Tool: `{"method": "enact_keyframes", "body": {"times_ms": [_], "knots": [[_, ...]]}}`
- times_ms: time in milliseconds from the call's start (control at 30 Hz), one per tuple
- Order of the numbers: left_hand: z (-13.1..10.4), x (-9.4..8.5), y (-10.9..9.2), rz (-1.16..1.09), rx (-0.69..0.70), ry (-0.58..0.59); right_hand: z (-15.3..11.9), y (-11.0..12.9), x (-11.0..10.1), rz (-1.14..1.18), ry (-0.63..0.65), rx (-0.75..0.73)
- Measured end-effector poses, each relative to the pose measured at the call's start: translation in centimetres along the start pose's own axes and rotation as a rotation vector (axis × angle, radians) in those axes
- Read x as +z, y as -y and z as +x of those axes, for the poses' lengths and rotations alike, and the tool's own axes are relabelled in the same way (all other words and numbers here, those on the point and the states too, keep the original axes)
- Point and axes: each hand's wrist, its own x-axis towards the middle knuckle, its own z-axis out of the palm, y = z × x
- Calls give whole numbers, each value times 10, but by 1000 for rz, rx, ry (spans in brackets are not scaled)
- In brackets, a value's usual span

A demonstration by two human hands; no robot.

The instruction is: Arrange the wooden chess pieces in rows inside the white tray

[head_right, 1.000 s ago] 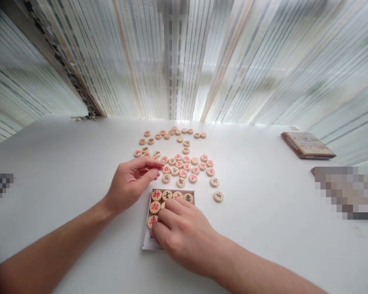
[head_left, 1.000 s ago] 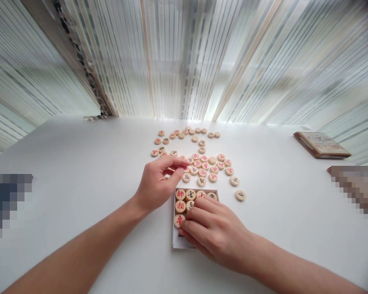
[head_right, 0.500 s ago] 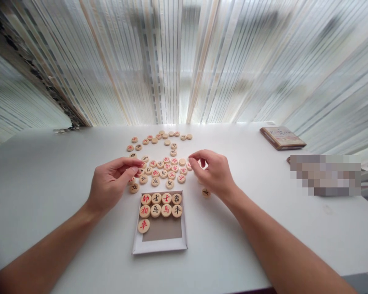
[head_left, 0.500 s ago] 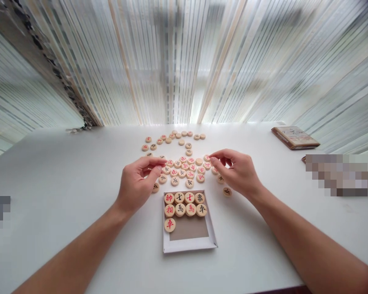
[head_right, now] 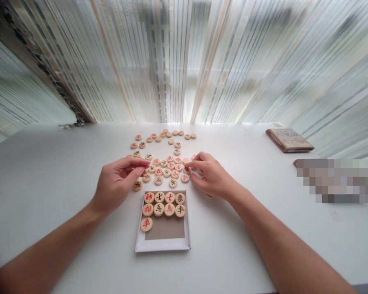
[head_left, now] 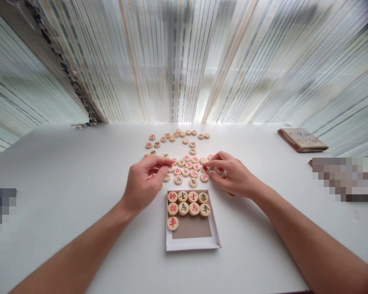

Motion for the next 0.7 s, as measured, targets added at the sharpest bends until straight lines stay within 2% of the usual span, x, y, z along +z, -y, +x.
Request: {"method": "enact_keyframes", "body": {"times_ms": [500, 633, 700], "knots": [[-3, 1, -2, 6, 20, 7, 1, 1, -3, -105, 17, -78], [-4, 2, -3, 2, 26, 16, 2, 3, -4, -57, -91, -45], [-5, 3, -5, -9, 14, 27, 2, 7, -3, 78, -180, 31]]}}
